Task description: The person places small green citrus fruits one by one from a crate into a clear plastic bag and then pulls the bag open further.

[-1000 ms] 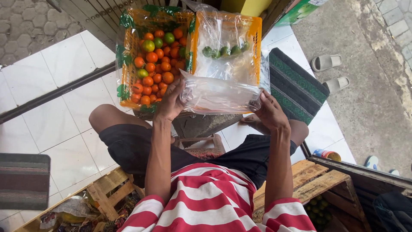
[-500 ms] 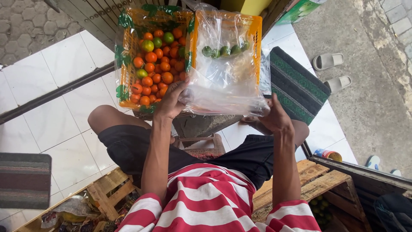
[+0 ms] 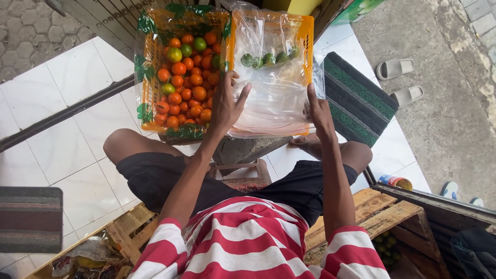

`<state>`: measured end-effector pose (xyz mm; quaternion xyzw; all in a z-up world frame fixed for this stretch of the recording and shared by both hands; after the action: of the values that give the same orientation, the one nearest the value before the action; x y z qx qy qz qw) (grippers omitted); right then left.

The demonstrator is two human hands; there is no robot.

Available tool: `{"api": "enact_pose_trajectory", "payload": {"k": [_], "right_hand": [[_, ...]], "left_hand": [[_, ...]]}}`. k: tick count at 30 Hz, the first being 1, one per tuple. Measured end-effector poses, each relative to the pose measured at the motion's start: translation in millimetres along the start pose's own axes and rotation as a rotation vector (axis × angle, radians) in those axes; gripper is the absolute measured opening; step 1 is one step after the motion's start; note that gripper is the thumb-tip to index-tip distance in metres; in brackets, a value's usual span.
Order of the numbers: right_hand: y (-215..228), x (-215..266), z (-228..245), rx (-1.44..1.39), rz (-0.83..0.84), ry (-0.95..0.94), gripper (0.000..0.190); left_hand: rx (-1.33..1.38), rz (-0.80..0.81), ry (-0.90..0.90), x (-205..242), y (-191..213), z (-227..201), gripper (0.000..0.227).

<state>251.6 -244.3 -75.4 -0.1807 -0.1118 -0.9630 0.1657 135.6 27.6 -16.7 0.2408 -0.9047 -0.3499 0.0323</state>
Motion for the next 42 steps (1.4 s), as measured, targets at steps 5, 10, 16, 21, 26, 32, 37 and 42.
{"api": "enact_pose_trajectory", "payload": {"k": [5, 10, 16, 21, 26, 32, 37, 42], "right_hand": [[31, -37, -28, 0.151, -0.088, 0.149, 0.088], [19, -26, 19, 0.213, -0.002, 0.356, 0.052], [-16, -12, 35, 0.532, 0.244, 0.604, 0.021], [-23, -10, 12, 0.711, 0.394, 0.544, 0.025], [-7, -23, 18, 0.670, 0.398, 0.374, 0.049], [-14, -18, 47, 0.618, 0.456, 0.276, 0.072], [-16, -21, 34, 0.694, 0.426, 0.241, 0.075], [-16, -22, 17, 0.742, 0.363, 0.260, 0.074]], "left_hand": [[-0.091, 0.275, -0.073, -1, -40, 25, 0.033], [-0.321, 0.439, -0.299, 1, -62, 26, 0.014], [-0.420, 0.571, -0.310, -20, -68, 51, 0.030], [-0.397, 0.569, -0.252, -39, -88, 69, 0.036], [-0.282, 0.706, -0.185, -34, -73, 40, 0.061], [-0.373, 0.758, -0.174, -28, -89, 42, 0.075], [-0.474, 0.661, -0.139, -21, -89, 50, 0.066], [-0.100, 0.370, -0.163, -20, -44, 38, 0.024]]}}
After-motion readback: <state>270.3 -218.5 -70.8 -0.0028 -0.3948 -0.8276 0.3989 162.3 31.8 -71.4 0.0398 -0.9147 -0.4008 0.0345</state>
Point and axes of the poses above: each hand's wrist, its own x-axis away from the middle knuckle, its own y-axis out of the back of the hand, z = x × y, the point moved 8 cm from there along -x, towards the middle knuckle, and after that the axes turned 10 degrees about -x, right-handed, at the moved point
